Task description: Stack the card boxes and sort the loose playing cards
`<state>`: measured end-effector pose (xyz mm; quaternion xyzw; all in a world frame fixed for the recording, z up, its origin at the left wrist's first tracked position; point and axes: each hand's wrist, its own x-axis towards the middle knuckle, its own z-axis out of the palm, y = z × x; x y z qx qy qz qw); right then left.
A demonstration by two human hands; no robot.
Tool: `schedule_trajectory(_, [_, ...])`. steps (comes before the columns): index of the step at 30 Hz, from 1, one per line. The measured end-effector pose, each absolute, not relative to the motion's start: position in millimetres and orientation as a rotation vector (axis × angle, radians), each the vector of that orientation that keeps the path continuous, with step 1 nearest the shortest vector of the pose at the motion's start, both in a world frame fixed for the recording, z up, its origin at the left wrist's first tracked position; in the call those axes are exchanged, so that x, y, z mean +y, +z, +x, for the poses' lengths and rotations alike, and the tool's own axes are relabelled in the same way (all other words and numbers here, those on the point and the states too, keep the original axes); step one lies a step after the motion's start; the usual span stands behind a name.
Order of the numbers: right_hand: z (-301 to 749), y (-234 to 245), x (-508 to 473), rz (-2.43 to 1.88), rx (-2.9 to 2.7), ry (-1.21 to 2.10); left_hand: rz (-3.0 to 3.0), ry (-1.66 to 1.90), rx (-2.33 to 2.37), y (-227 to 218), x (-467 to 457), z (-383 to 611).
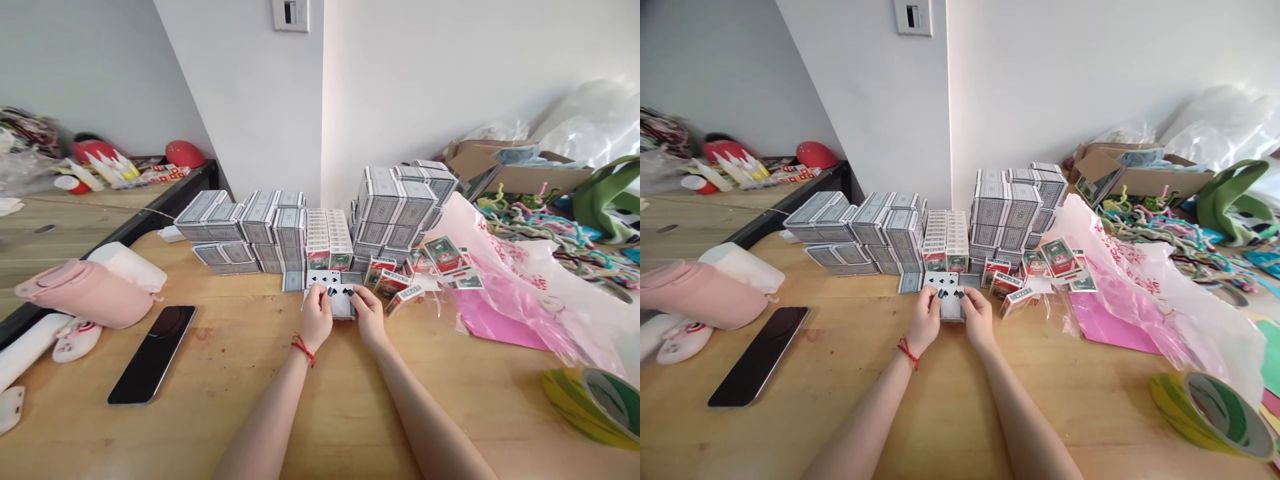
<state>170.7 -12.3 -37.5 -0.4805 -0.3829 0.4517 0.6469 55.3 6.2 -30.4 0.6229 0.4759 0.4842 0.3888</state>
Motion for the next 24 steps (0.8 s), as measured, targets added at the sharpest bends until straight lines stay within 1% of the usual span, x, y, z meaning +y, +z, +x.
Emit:
schedule_trajectory(8, [160,-33,-14,-1.017,-0.806,1.17,1.512,1.369,1.248,-31,3,58])
schedule_trajectory(15, [156,-31,-15,-1.102,-0.795,1.158,1.456,1.443,1.174,-28,1,57])
schedule_trajectory(24, [158,-31,-16,-1.015,-0.702,1.189,1.593,1.423,1.105,-28,-4,55])
